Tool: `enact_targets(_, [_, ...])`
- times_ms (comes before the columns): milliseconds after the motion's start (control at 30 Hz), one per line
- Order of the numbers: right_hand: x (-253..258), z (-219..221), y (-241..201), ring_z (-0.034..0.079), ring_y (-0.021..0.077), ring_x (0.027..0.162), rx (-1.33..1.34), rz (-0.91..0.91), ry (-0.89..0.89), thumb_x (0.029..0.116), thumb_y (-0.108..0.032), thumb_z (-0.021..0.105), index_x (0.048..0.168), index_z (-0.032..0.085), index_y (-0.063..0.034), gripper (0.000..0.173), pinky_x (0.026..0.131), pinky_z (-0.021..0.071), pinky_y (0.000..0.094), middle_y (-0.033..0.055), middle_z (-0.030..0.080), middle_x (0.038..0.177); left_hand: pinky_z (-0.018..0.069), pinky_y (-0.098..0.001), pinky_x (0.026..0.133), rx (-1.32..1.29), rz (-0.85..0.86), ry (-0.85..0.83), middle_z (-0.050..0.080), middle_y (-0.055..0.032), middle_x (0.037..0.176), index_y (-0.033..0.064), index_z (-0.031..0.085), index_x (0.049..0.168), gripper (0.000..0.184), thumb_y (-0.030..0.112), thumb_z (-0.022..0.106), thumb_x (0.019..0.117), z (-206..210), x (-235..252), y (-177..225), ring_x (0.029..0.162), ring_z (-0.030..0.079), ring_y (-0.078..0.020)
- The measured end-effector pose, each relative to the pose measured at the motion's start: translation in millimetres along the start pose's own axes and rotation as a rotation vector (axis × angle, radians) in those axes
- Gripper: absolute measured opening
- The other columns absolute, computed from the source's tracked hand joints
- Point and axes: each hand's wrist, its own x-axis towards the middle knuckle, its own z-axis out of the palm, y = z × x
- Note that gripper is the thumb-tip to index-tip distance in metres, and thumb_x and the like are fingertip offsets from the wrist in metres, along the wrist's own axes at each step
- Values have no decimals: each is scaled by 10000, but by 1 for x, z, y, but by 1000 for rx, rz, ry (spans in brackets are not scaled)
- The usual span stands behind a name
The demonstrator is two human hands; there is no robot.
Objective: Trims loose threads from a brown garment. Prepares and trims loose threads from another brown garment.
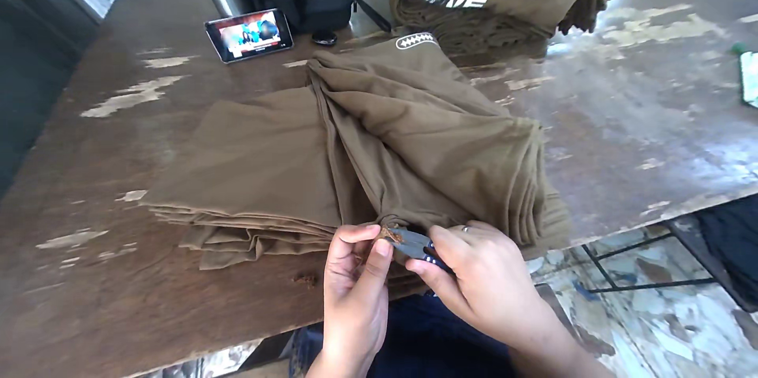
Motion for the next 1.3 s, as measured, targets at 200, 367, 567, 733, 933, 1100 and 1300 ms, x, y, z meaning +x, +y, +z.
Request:
enact_targets(200, [1,2,-2,487,165,493,-4,9,20,1084,-542,329,774,567,-107,585,496,357,329,5,456,541,589,-279,880,5,1,-5,725,-45,1005,90,692,1078,132,37,672,959,0,-1,-2,937,707,-96])
enact_targets(367, [1,3,-2,491,172,481,-20,17,16,1081,-543,339,762,568,-110,584,481,363,334,8,459,533,590,-289,878,14,-20,-1,723,-37,995,94,693,1075,128,54,686,954,-1,-1,-1,931,705,-97])
enact_targets(567, [2,3,-3,496,176,483,-34,8,19,1084,-548,312,774,573,-108,599,484,362,335,9,461,535,590,-290,880,-2,-19,-4,726,-49,1002,87,695,1075,129,49,686,952,-2,-1,-1,936,707,-102])
enact_targets(733, [2,3,-2,492,178,471,-42,17,11,1085,-533,329,747,569,-111,592,469,356,336,10,455,523,586,-289,880,24,-3,-3,719,-39,989,91,690,1069,121,43,675,959,-3,0,-3,929,701,-99])
enact_targets(933, [2,-1,0,494,166,483,25,34,42,1091,-503,346,752,569,-100,571,478,369,330,17,463,533,587,-307,890,20,1,-17,721,-50,1018,99,694,1111,136,112,671,978,-6,0,-1,950,703,-110])
enact_targets(1100, [7,-7,13,556,165,721,68,71,134,1030,-470,566,927,620,-41,444,619,468,286,92,585,841,602,-250,886,414,247,-90,718,45,1162,154,559,1271,418,80,758,911,-11,-3,-2,1006,708,-72])
enact_targets(1300, [0,-16,41,659,91,910,418,-48,220,929,-41,549,935,503,-70,55,800,517,213,79,727,1028,558,-180,847,952,653,-262,696,28,1022,101,679,958,86,33,714,918,-36,-7,14,955,664,-44])
